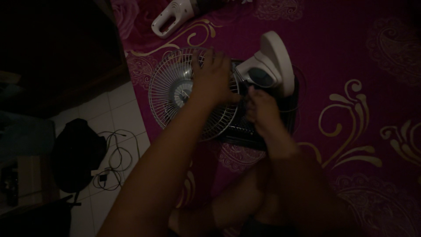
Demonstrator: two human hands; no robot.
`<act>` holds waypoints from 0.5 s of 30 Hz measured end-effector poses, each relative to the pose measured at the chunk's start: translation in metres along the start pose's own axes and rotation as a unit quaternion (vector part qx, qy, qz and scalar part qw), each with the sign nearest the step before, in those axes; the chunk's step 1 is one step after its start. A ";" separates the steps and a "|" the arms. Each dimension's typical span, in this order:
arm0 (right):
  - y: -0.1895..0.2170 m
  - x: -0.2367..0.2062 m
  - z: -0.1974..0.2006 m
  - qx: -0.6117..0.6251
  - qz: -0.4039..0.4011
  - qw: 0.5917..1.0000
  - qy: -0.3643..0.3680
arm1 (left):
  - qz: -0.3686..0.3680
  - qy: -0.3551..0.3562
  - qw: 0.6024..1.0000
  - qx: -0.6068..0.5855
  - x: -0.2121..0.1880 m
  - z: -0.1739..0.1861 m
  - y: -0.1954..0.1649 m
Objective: The person sits on the floor beside a bed and services a small desk fan. They remove the front grille, handle the fan blades, tighten the center hub cap by hand, reattach the grille ring, and finally set the reassembled fan down on a tray.
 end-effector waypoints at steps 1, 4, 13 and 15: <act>0.001 -0.001 0.001 0.010 -0.012 1.000 0.005 | 0.001 0.010 1.000 0.001 0.000 -0.001 -0.001; 0.002 -0.004 0.000 0.033 -0.037 0.999 0.022 | 0.003 0.013 1.000 0.006 0.002 0.001 -0.002; 0.001 -0.008 -0.006 0.049 -0.049 0.998 0.010 | 0.046 -0.236 0.952 -0.189 -0.055 0.016 0.035; 0.001 -0.009 -0.008 0.050 -0.052 0.997 0.032 | 0.284 -0.164 0.897 -0.295 -0.097 -0.018 0.078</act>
Point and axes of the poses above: each hand's wrist, its own x-axis towards the middle knuckle, its own z-axis out of the back of the hand, y = z × x, the point moved 6 cm from there along x, towards the middle knuckle, and after that the axes turned 9 degrees about -z, right-handed, at the moved point
